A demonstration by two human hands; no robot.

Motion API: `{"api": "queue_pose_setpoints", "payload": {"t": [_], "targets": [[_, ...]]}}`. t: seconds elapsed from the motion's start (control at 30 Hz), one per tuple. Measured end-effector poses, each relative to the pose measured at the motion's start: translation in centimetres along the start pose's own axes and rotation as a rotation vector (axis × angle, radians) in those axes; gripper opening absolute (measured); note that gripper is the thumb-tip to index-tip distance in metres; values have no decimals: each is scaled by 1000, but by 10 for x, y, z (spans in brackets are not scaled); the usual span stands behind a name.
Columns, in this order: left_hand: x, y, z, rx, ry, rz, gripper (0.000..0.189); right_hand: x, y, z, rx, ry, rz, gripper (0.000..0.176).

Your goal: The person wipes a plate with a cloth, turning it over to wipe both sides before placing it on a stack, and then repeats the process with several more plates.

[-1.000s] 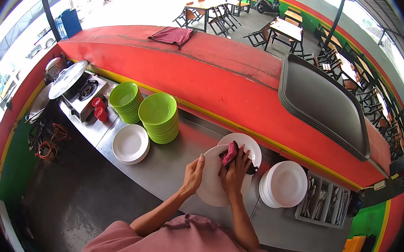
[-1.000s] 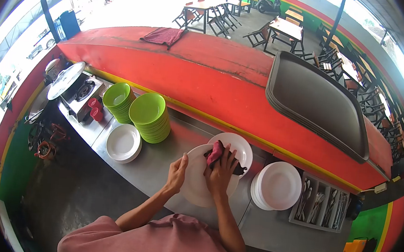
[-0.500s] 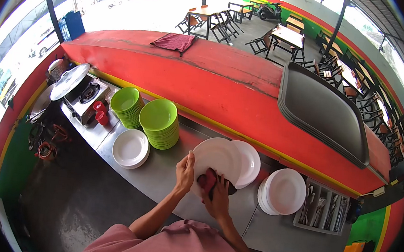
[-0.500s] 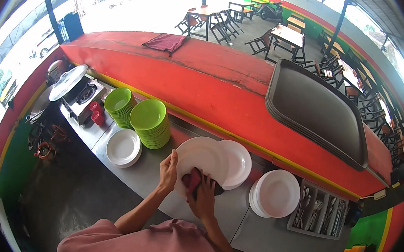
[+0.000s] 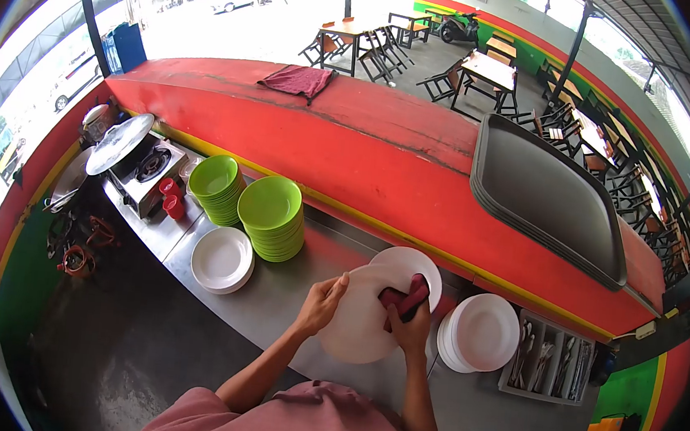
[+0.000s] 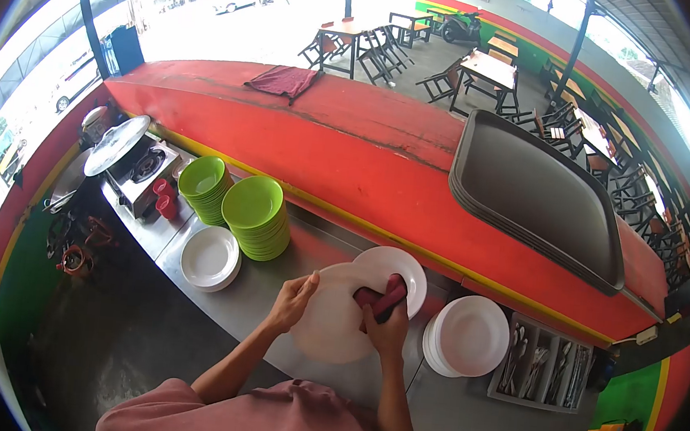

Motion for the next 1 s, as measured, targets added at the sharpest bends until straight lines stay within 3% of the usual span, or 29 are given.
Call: {"api": "queue_pose_setpoints", "payload": {"t": [0.17, 0.27, 0.37, 0.47, 0.6, 0.73, 0.8, 1.0], "targets": [[-7, 2, -3, 163, 56, -156, 56, 21, -10, -14, 133, -169, 109, 72], [-27, 1, -2, 295, 61, -360, 54, 39, -8, -20, 283, -139, 80, 65], [-41, -1, -6, 386, 86, -418, 52, 50, -6, -24, 256, -140, 22, 57], [-47, 2, -7, 444, 125, -179, 50, 42, -7, -24, 154, -13, -99, 57], [-48, -4, -7, 410, 96, 265, 50, 9, -7, -16, -175, 56, -412, 66], [-31, 7, 5, 186, 173, 110, 48, 2, -11, 0, -304, 339, -475, 66], [-17, 8, -1, 124, 126, 37, 44, -12, -6, 6, -282, 293, -475, 64], [-34, 10, 6, 253, 75, -312, 38, 8, -9, 0, -79, -8, -145, 51]]}}
Point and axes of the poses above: each hand's wrist, its own z-axis away from the middle knuckle, its own y-axis out of the palm, x = y × z, the point moved 4 cm from there along -z, towards the middle knuckle, and after that the axes turned 8 degrees about -y, right-handed, at the moved point
